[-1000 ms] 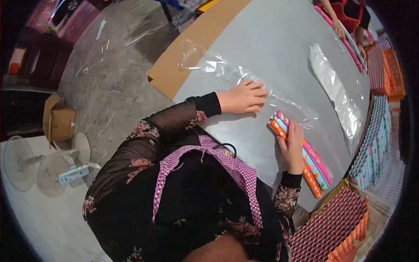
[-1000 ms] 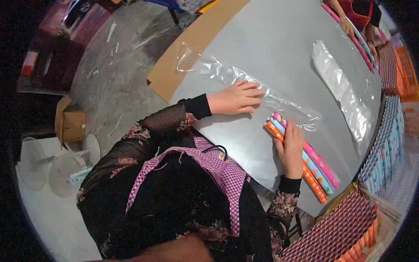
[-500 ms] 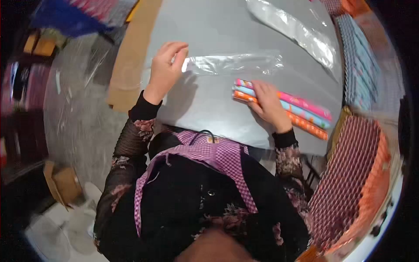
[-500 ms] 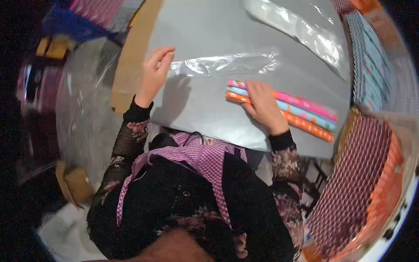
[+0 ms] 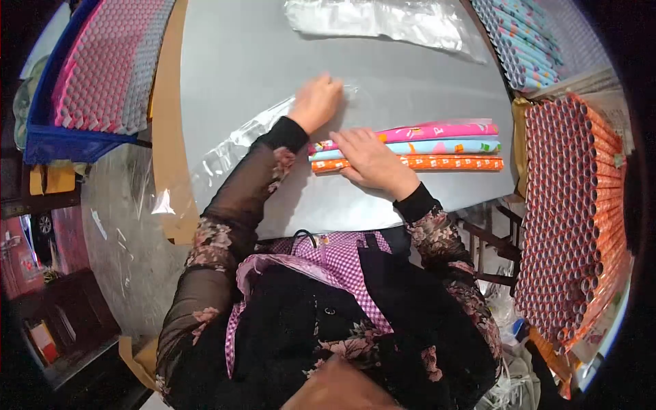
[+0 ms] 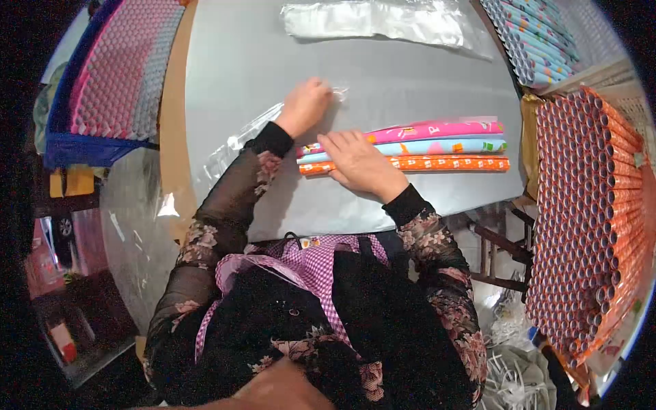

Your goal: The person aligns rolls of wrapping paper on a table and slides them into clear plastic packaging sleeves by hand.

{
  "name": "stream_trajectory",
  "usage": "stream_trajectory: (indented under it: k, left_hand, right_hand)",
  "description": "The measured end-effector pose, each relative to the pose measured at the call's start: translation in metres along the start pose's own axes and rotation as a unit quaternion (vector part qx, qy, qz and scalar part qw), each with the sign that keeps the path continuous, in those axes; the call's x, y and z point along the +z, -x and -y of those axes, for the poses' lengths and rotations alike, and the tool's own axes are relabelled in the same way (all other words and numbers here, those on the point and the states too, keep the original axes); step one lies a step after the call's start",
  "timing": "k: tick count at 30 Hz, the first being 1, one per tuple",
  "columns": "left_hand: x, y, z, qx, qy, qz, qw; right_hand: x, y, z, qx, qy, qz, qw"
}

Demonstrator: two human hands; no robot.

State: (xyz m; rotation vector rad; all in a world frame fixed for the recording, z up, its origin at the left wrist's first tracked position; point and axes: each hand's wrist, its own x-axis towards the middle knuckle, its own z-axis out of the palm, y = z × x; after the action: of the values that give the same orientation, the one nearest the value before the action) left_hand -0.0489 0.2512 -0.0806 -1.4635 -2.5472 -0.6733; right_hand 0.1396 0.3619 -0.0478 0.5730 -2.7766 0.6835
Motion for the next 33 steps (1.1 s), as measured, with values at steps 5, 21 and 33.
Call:
stream_trajectory:
  k: [5, 21, 33]
  left_hand:
    - [-0.066, 0.046, 0.029, -0.132, 0.27, 0.035, 0.953]
    - [-0.084, 0.09, -0.036, -0.173, 0.38, 0.068, 0.906]
    - [-0.071, 0.059, -0.065, -0.217, 0.123, 0.05, 0.967]
  right_hand:
    - [0.0, -0.002, 0.001, -0.001, -0.019, 0.004, 1.0]
    - [0.006, 0.0, -0.01, -0.01, -0.004, 0.011, 1.0]
    - [0.006, -0.002, -0.008, 0.002, 0.023, 0.031, 0.999]
